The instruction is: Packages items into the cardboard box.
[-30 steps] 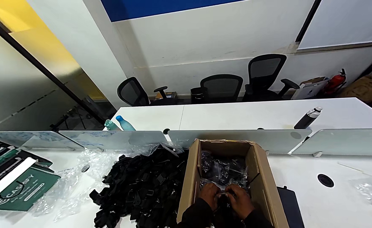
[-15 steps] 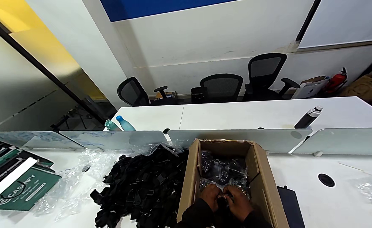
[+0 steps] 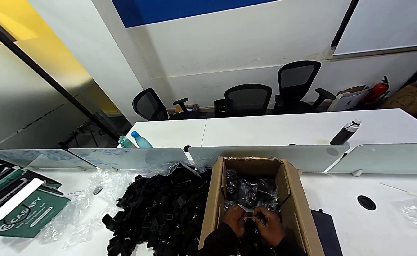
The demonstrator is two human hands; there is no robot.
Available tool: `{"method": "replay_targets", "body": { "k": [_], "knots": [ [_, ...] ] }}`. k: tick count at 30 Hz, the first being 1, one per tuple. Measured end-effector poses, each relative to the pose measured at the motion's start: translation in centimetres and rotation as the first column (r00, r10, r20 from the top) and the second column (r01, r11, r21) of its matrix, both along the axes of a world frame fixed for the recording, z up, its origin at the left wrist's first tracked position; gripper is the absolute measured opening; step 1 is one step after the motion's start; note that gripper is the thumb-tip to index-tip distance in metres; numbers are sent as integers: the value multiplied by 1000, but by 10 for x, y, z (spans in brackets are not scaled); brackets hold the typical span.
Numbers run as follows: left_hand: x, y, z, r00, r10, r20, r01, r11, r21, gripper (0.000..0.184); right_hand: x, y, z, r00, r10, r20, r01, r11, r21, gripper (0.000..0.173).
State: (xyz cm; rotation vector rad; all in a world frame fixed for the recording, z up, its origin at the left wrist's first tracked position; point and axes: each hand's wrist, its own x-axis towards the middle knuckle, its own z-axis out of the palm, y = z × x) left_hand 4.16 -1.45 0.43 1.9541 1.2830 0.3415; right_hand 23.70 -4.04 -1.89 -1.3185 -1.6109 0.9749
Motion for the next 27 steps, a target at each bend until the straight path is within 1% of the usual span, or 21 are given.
{"method": "replay_targets", "body": {
  "k": [3,5,8,11,14,18,21,23,25,27],
  "knots": [
    [-1,-2,-5,996,-51,73,50,999,17,28,1,0,0,1000,12,15,-11,1000,-8,16],
    [-1,-3,-8,991,-88,102,81,994,73,26,0,-1,0,999,25,33,-25,1000,-8,15],
    [-2,-3,-5,993,-86,86,76,990,116,19,-3,-2,0,997,67,26,-67,998,7,14],
    [-3,-3,-2,996,-65,64,57,992,113,17,-4,-2,-2,996,92,15,-92,996,17,15],
    [-4,-2,0,996,-34,83,26,996,90,16,-1,0,-2,994,107,5,-107,994,6,15],
    [-5,-3,-8,988,-21,154,1,992,128,18,1,-1,-3,997,74,1,-74,997,31,13],
    [-3,-4,-13,978,-41,203,10,989,148,22,3,-1,-2,999,29,37,-31,998,49,11],
    [-3,-5,-13,977,-62,205,34,990,138,22,3,-1,-1,997,37,68,-41,997,57,10],
    [-3,-4,-11,979,-73,189,45,988,147,15,2,-3,1,993,60,98,-66,995,68,10],
    [-4,-4,-8,984,-75,158,52,988,149,13,-1,-4,2,991,77,109,-90,989,117,8]
  ]
}}
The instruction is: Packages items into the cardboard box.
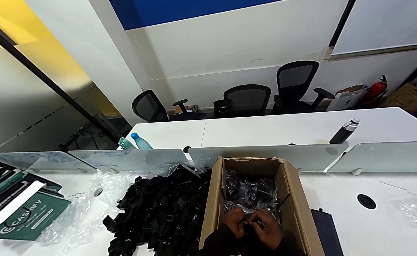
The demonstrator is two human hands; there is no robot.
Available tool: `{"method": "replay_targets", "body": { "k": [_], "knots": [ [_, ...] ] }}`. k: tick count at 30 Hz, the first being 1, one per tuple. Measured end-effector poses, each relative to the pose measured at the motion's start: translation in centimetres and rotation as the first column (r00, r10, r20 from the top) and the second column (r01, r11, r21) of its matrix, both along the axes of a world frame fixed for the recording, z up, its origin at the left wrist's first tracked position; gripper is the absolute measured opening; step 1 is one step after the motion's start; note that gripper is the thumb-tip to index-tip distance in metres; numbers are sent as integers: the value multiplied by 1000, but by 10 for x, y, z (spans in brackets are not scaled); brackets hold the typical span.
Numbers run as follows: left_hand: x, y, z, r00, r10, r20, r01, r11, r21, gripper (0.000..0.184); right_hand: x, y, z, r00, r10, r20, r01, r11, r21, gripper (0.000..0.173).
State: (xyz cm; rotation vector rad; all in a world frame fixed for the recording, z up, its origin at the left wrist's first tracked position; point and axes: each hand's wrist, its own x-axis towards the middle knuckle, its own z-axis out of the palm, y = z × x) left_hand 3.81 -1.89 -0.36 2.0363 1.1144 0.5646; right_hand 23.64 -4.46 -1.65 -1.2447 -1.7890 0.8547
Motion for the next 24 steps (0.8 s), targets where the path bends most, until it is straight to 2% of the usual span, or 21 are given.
{"method": "replay_targets", "body": {
  "k": [5,8,11,14,17,20,24],
  "knots": [
    [1,0,-5,998,59,28,-58,997,-42,18,0,2,-3,1000,-18,-20,18,1000,-2,10],
    [2,1,-7,994,99,41,-97,994,-45,22,3,5,-2,985,-139,-103,139,990,-11,12],
    [2,2,2,991,131,-38,-134,987,-90,21,5,7,1,955,-236,-180,228,972,-63,13],
    [3,2,11,984,146,-100,-155,984,-90,18,4,5,0,954,-229,-191,214,972,-98,15],
    [2,1,9,978,187,-95,-196,976,-92,19,2,5,0,954,-219,-204,202,974,-102,15],
    [3,4,11,972,174,-158,-199,967,-158,25,4,6,-1,937,-268,-225,255,963,-88,15],
    [4,4,24,951,159,-266,-215,957,-194,20,6,7,2,917,-321,-235,308,947,-93,16]
  ]
}}
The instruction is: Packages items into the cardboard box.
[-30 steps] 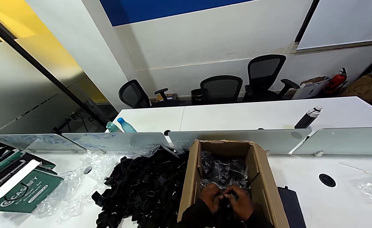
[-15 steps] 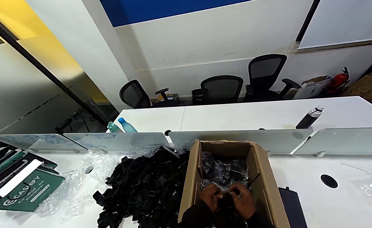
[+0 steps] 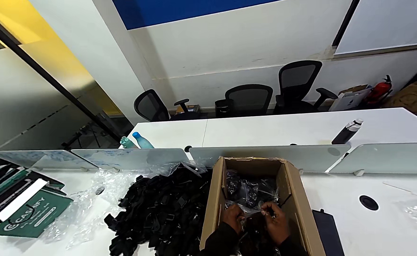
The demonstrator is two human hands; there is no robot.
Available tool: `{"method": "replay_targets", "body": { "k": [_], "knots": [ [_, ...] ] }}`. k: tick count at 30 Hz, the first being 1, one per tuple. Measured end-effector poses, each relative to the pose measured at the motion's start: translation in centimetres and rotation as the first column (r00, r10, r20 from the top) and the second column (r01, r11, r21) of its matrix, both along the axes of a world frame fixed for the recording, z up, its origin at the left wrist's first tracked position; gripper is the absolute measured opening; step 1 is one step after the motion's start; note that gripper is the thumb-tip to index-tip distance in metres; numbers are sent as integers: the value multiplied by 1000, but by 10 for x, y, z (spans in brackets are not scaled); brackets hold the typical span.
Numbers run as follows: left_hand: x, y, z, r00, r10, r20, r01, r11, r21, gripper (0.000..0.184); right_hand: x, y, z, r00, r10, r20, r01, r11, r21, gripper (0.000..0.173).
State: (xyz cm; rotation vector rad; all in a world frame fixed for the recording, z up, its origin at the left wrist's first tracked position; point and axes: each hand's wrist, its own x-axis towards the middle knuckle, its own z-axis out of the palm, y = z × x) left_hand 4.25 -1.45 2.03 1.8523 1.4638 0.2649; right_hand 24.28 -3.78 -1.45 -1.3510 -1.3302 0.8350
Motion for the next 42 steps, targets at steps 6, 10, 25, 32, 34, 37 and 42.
{"method": "replay_targets", "body": {
  "k": [6,10,25,32,34,37,42],
  "knots": [
    [-3,1,-7,999,14,36,-16,999,51,25,0,0,2,999,-48,0,48,999,22,15],
    [-4,-1,-11,997,52,65,-57,995,81,19,3,1,2,995,-101,-17,102,994,41,14],
    [-1,-1,-4,999,-25,-31,27,997,76,22,6,0,3,926,-3,377,27,998,-58,33],
    [-1,4,-6,970,-161,-183,170,985,37,27,-3,7,18,593,456,663,-332,889,-315,42],
    [-1,4,-9,969,-163,-183,174,984,44,27,-6,13,21,517,549,657,-376,835,-402,39],
    [-1,3,-12,976,-153,-156,164,985,59,26,-8,17,18,504,561,657,-390,826,-406,31],
    [-2,2,-17,988,-132,-78,141,983,117,26,-5,19,9,577,517,632,-374,855,-358,27]
  ]
}}
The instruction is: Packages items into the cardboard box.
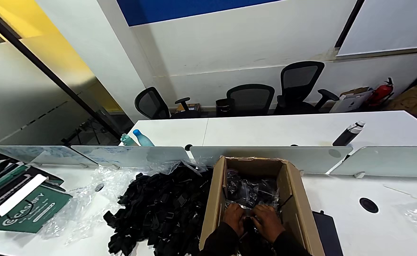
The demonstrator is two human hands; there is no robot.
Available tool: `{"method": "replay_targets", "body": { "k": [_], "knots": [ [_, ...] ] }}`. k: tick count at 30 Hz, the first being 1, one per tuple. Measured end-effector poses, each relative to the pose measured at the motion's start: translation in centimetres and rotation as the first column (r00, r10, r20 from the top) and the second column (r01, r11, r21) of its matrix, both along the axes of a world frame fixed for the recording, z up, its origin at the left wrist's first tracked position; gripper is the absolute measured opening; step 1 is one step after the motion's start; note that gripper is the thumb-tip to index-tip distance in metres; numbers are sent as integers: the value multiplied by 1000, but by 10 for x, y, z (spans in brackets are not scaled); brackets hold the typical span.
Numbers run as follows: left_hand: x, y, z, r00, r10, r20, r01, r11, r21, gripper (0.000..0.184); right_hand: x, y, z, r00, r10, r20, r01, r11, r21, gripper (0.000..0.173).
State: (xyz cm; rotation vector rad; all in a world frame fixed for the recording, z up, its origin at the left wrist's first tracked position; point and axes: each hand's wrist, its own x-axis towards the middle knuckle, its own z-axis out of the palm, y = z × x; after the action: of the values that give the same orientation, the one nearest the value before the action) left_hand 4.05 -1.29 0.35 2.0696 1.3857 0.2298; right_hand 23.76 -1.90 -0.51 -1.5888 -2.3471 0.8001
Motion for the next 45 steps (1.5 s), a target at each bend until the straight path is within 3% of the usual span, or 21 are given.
{"method": "replay_targets", "body": {
  "k": [5,10,17,20,26,41,45],
  "knots": [
    [0,0,-3,997,28,77,-28,1000,-10,26,-1,-1,3,1000,12,1,-12,1000,-24,26],
    [0,-2,-8,994,4,106,-7,1000,24,30,-2,-4,-1,1000,29,-3,-29,997,74,23],
    [0,-3,-3,990,-81,116,69,993,97,20,-10,-9,7,998,36,50,-42,992,116,17],
    [0,-5,-2,991,-41,131,27,994,110,20,-11,-11,2,1000,9,-4,-8,984,179,14],
    [-1,-2,7,980,139,144,-134,990,-47,23,-1,-5,-6,994,-35,-102,46,994,100,18],
    [1,-3,8,994,46,96,-47,999,12,22,-7,-10,8,999,-38,3,38,992,123,18],
    [0,-4,7,992,63,113,-61,998,-16,22,-6,-10,5,998,-56,-43,59,996,73,18]
  ]
}}
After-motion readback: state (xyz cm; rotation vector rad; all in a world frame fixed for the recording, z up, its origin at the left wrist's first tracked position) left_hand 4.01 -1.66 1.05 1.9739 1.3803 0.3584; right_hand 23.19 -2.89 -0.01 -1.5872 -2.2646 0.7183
